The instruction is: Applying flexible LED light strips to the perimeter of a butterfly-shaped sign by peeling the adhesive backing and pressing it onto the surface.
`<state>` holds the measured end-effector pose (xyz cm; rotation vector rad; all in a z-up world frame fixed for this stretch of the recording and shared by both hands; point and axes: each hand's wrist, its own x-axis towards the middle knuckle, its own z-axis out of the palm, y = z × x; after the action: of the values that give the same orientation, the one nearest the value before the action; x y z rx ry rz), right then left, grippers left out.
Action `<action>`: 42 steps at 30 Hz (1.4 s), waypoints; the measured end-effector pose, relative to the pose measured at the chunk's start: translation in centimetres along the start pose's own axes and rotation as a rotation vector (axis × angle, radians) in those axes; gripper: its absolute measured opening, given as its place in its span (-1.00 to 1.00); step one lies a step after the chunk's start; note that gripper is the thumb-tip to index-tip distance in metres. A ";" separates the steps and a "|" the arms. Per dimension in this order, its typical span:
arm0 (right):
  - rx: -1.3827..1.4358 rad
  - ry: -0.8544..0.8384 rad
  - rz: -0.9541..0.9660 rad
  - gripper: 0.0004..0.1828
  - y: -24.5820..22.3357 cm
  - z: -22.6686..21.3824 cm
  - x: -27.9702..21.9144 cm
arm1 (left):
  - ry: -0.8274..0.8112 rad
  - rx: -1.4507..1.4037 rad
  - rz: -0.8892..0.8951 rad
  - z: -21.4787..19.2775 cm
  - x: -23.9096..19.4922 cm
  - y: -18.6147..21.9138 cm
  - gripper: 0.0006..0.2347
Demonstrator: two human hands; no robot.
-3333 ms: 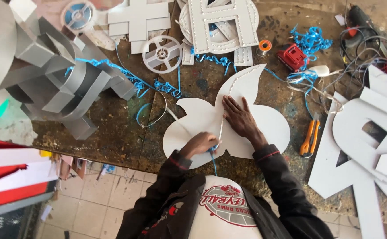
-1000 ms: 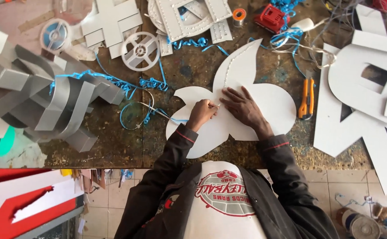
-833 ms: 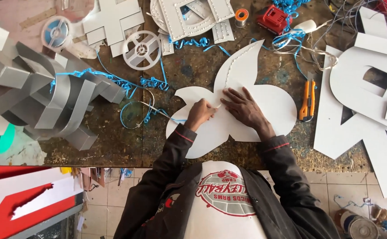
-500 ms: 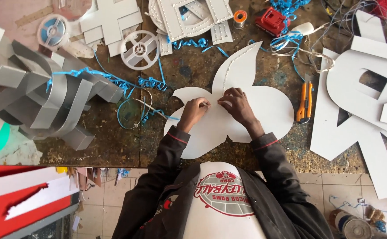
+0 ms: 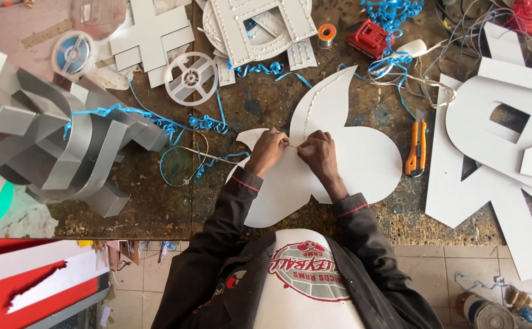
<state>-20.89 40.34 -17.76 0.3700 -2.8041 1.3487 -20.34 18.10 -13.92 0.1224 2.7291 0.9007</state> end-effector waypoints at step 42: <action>-0.015 0.152 0.106 -0.86 -3.7 0.0 -2.7 | -0.025 -0.129 0.094 -5.8 -1.9 0.1 -0.78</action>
<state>-17.44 38.73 -15.23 0.1144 -2.7406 1.3132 -20.09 14.57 -8.91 0.2371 2.6523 1.0898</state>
